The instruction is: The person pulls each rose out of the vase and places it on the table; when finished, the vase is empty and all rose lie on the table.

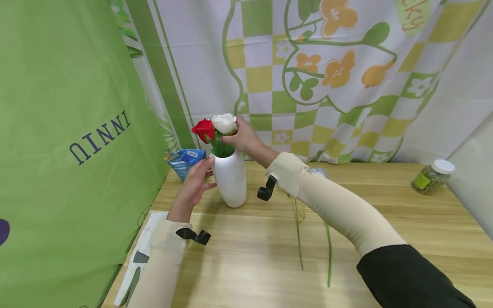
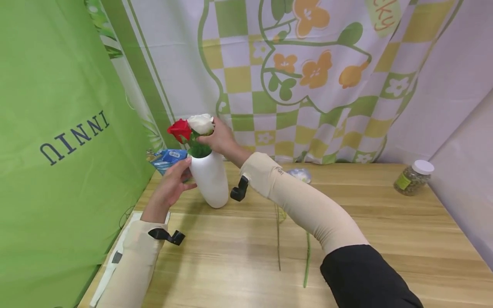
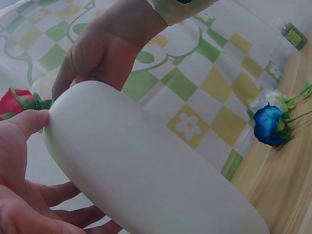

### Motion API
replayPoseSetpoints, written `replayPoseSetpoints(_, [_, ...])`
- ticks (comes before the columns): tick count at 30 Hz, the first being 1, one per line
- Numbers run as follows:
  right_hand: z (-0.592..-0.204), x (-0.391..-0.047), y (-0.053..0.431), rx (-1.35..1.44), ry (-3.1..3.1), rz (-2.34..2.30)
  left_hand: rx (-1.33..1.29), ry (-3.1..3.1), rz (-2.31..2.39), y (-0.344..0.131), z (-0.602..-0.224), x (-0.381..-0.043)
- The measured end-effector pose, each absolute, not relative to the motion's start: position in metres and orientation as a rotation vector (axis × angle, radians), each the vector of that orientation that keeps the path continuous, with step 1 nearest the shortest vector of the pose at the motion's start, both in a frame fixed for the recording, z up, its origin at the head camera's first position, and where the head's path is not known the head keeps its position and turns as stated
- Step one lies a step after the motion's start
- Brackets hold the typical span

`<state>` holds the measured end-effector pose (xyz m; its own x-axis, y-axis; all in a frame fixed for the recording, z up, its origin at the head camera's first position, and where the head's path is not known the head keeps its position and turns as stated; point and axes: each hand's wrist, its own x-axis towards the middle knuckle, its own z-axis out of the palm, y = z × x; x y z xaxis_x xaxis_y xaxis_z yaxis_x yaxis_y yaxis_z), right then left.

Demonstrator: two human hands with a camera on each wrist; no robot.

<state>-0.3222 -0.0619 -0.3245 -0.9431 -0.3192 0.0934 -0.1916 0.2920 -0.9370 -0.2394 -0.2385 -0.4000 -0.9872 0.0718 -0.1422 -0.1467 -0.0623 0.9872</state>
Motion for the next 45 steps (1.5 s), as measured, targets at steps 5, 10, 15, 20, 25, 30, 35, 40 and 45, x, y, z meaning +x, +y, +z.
replayPoseSetpoints(5, [-0.327, -0.323, -0.061, -0.445, 2.423, -1.820, -0.088, 2.028, 2.193, -0.237, -0.401, -0.242])
replayPoseSetpoints(10, [-0.329, -0.322, -0.060, -0.450, 2.386, -1.928, -0.096, 2.006, 2.203, -0.237, -0.402, -0.242])
replayPoseSetpoints(15, [-0.326, -0.320, -0.061, -0.450, 2.388, -1.954, -0.093, 2.012, 2.206, -0.238, -0.402, -0.241])
replayPoseSetpoints(20, [-0.320, -0.319, -0.059, -0.437, 2.395, -1.958, -0.102, 2.014, 2.207, -0.237, -0.400, -0.240])
replayPoseSetpoints(25, [-0.315, -0.318, -0.056, -0.474, 2.415, -1.981, -0.112, 2.024, 2.204, -0.237, -0.399, -0.240])
replayPoseSetpoints(30, [-0.310, -0.315, -0.052, -0.492, 2.423, -2.027, -0.110, 2.039, 2.194, -0.237, -0.400, -0.238])
replayPoseSetpoints(35, [-0.303, -0.311, -0.048, -0.536, 2.471, -2.039, -0.114, 2.040, 2.189, -0.238, -0.401, -0.236])
replayPoseSetpoints(40, [-0.293, -0.307, -0.042, -0.541, 2.519, -2.033, -0.102, 2.049, 2.186, -0.239, -0.403, -0.235])
replayPoseSetpoints(45, [-0.280, -0.303, -0.038, -0.548, 2.614, -1.991, -0.080, 2.043, 2.188, -0.239, -0.401, -0.236])
